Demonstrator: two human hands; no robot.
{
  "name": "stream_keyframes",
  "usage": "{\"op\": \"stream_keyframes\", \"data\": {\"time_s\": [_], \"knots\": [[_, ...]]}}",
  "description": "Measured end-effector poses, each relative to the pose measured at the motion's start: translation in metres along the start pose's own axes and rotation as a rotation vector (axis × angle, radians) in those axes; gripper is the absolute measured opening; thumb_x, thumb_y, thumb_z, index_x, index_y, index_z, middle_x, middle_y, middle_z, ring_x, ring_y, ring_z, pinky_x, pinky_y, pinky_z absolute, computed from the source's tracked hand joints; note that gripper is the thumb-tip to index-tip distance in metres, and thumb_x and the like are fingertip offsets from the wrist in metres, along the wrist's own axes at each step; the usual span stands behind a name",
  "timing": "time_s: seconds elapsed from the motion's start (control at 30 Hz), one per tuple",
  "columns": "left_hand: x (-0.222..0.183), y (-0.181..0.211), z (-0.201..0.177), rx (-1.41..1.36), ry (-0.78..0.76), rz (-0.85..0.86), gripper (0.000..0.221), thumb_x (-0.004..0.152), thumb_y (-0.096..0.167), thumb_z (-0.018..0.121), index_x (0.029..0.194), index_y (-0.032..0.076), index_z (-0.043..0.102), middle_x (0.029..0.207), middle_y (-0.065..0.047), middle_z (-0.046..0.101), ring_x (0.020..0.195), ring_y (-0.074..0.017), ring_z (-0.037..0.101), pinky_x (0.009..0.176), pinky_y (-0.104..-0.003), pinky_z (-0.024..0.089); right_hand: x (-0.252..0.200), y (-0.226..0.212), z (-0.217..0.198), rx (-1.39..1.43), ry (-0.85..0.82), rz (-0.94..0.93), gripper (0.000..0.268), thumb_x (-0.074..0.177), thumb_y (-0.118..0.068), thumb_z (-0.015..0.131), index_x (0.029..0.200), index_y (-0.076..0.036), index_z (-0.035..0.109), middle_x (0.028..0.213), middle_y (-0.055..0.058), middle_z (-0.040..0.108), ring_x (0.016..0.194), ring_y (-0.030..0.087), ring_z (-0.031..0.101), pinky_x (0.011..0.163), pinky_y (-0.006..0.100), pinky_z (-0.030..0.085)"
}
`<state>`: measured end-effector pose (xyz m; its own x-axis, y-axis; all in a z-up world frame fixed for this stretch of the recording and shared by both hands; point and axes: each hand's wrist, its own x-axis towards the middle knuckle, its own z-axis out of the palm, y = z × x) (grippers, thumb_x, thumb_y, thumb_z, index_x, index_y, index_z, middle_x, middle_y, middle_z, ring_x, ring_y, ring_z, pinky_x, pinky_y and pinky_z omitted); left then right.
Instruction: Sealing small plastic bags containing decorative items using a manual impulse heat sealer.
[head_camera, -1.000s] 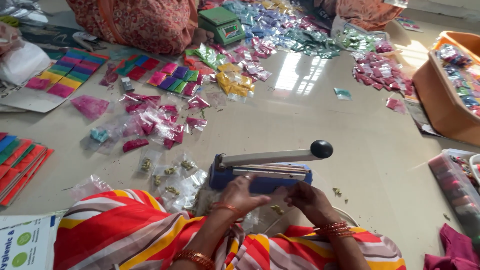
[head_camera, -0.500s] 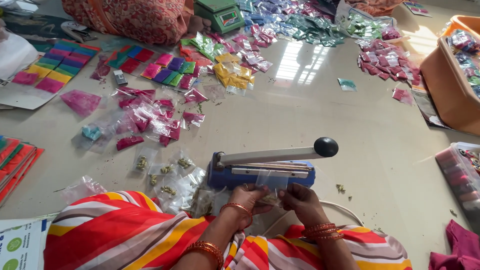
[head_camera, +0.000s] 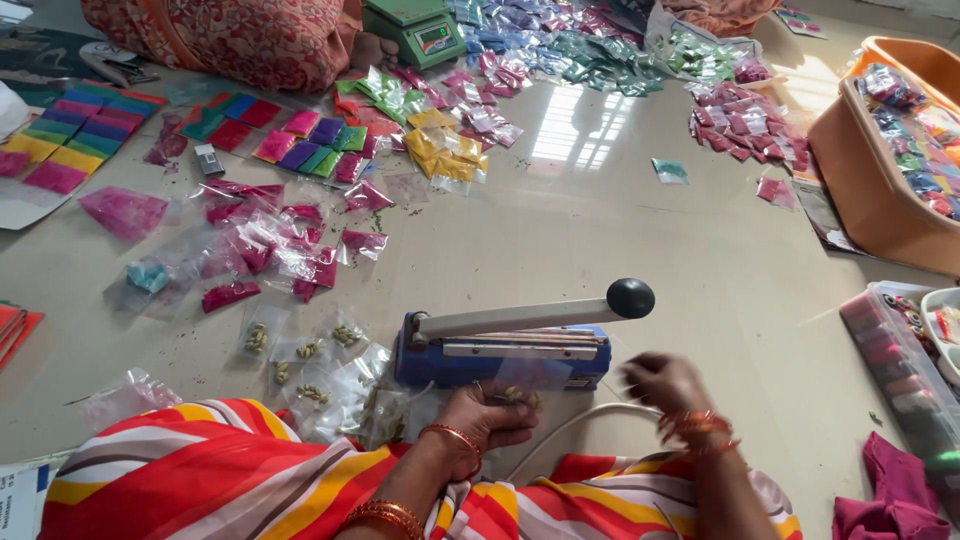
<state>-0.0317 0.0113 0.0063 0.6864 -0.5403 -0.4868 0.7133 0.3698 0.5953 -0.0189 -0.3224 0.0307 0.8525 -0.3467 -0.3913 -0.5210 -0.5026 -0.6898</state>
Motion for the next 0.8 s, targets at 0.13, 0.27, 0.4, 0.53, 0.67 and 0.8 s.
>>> {"op": "stream_keyframes", "data": {"time_s": [0.13, 0.27, 0.4, 0.53, 0.67, 0.8], "knots": [[-0.004, 0.004, 0.003, 0.002, -0.046, -0.008, 0.020, 0.084, -0.006, 0.074, 0.103, 0.002, 0.074, 0.102, -0.010, 0.078, 0.093, -0.0231, 0.077, 0.081, -0.038, 0.067, 0.035, 0.032, -0.035, -0.216, 0.188, 0.102, 0.022, 0.094, -0.022, 0.075, 0.108, -0.007, 0.081, 0.088, 0.011, 0.082, 0.077, 0.018, 0.077, 0.069, 0.032, 0.060], [0.000, 0.002, 0.003, -0.006, -0.061, -0.019, 0.023, 0.085, -0.009, 0.072, 0.105, 0.001, 0.074, 0.102, -0.011, 0.078, 0.094, -0.0233, 0.077, 0.082, -0.038, 0.067, 0.064, 0.062, -0.030, -0.422, 0.295, 0.079, 0.021, 0.091, -0.014, 0.072, 0.108, -0.019, 0.084, 0.098, 0.008, 0.082, 0.089, 0.023, 0.079, 0.084, 0.035, 0.061], [0.000, -0.001, 0.000, -0.019, -0.056, -0.012, 0.026, 0.085, -0.010, 0.071, 0.107, 0.002, 0.073, 0.103, -0.010, 0.077, 0.094, -0.0229, 0.076, 0.082, -0.038, 0.067, 0.043, 0.030, -0.007, -0.647, 0.314, 0.123, 0.022, 0.092, -0.017, 0.070, 0.107, -0.025, 0.083, 0.116, 0.006, 0.076, 0.107, 0.029, 0.072, 0.096, 0.041, 0.057], [-0.002, 0.000, -0.001, -0.038, -0.089, -0.004, 0.027, 0.085, -0.011, 0.070, 0.108, 0.003, 0.074, 0.103, -0.009, 0.076, 0.095, -0.0220, 0.076, 0.082, -0.038, 0.066, 0.047, 0.030, -0.006, -0.765, 0.331, 0.083, 0.024, 0.094, -0.014, 0.065, 0.108, -0.025, 0.082, 0.118, 0.006, 0.078, 0.108, 0.029, 0.073, 0.094, 0.041, 0.059], [-0.002, -0.001, 0.002, -0.012, -0.112, 0.016, 0.027, 0.085, -0.011, 0.070, 0.109, 0.002, 0.073, 0.105, -0.010, 0.077, 0.095, -0.0217, 0.076, 0.083, -0.038, 0.066, 0.015, 0.002, -0.018, -0.494, 0.414, 0.047, 0.020, 0.094, -0.024, 0.072, 0.111, -0.019, 0.081, 0.114, 0.011, 0.077, 0.103, 0.030, 0.073, 0.093, 0.041, 0.057], [-0.004, 0.000, 0.002, 0.014, -0.164, 0.029, 0.027, 0.086, -0.011, 0.071, 0.110, 0.002, 0.072, 0.107, -0.010, 0.077, 0.096, -0.0203, 0.076, 0.084, -0.037, 0.066, -0.062, -0.063, -0.013, 0.045, 0.593, -0.127, 0.028, 0.094, -0.024, 0.075, 0.114, -0.005, 0.077, 0.109, 0.015, 0.079, 0.095, 0.025, 0.074, 0.086, 0.036, 0.057]]}}
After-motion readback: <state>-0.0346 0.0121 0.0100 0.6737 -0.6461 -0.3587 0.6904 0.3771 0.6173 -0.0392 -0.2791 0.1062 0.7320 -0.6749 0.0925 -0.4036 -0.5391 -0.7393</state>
